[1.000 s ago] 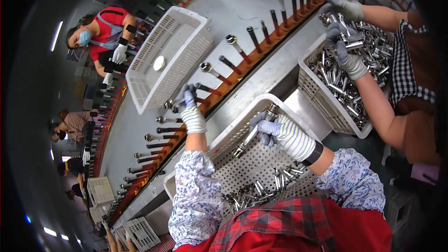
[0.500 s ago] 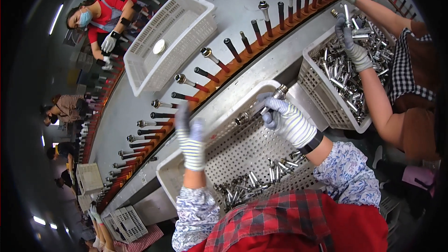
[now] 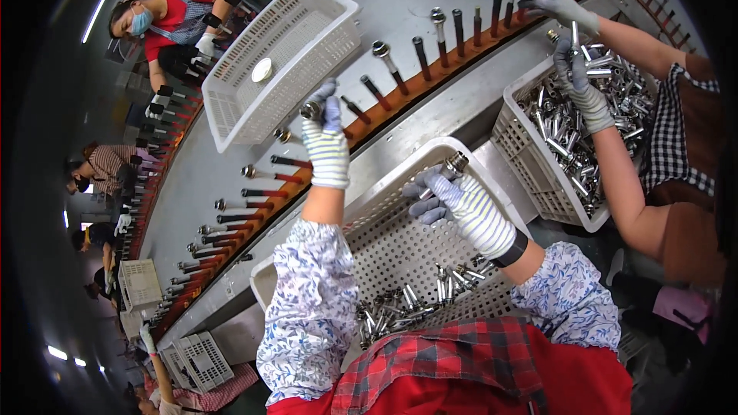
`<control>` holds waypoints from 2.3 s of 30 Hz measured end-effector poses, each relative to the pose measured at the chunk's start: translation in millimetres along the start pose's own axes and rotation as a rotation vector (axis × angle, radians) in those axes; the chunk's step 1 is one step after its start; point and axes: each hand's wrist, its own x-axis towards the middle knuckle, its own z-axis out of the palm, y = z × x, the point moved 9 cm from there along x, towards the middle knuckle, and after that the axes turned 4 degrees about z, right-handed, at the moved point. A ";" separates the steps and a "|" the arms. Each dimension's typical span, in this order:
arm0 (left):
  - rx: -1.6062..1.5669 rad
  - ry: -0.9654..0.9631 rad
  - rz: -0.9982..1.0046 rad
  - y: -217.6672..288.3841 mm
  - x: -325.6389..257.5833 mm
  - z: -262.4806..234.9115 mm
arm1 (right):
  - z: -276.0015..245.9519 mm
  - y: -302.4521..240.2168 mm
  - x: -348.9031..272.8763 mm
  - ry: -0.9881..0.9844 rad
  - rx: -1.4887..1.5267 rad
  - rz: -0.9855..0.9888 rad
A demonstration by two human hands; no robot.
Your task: The person takes metal caps from a conveyor line and metal rods from a basket, fits the components together by hand, and places them onto the line. The person then moves the emptied basket away and picks up a full basket of parts.
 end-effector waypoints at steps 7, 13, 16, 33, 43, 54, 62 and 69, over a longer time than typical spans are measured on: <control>0.154 0.034 -0.163 -54.5 -7.3 -69.2 | -43.5 -110.0 55.0 0.276 -0.221 -0.621; 0.287 0.036 -0.226 -76.4 -26.7 -105.7 | -111.3 -169.7 171.3 0.552 -0.781 -0.559; 0.344 0.057 -0.324 -102.5 -32.4 -159.4 | -33.1 -151.1 179.3 0.296 -0.737 -0.666; 1.203 -1.262 -1.206 -126.0 -502.5 -604.6 | 312.5 441.0 15.5 -0.922 -2.246 -0.547; 1.149 -1.069 -1.431 -123.0 -575.1 -715.6 | 292.6 645.8 1.6 -1.020 -2.579 -0.317; 0.726 -0.908 -0.727 -32.7 -523.6 -539.3 | 283.2 607.0 -12.0 -0.940 -2.400 0.216; -0.092 -0.235 -0.638 69.6 -339.9 -453.2 | 285.7 381.5 -26.8 -0.352 -2.066 0.033; -0.074 -0.023 -0.267 138.5 -129.1 -306.3 | 228.6 224.3 -59.9 -0.158 -1.689 -0.269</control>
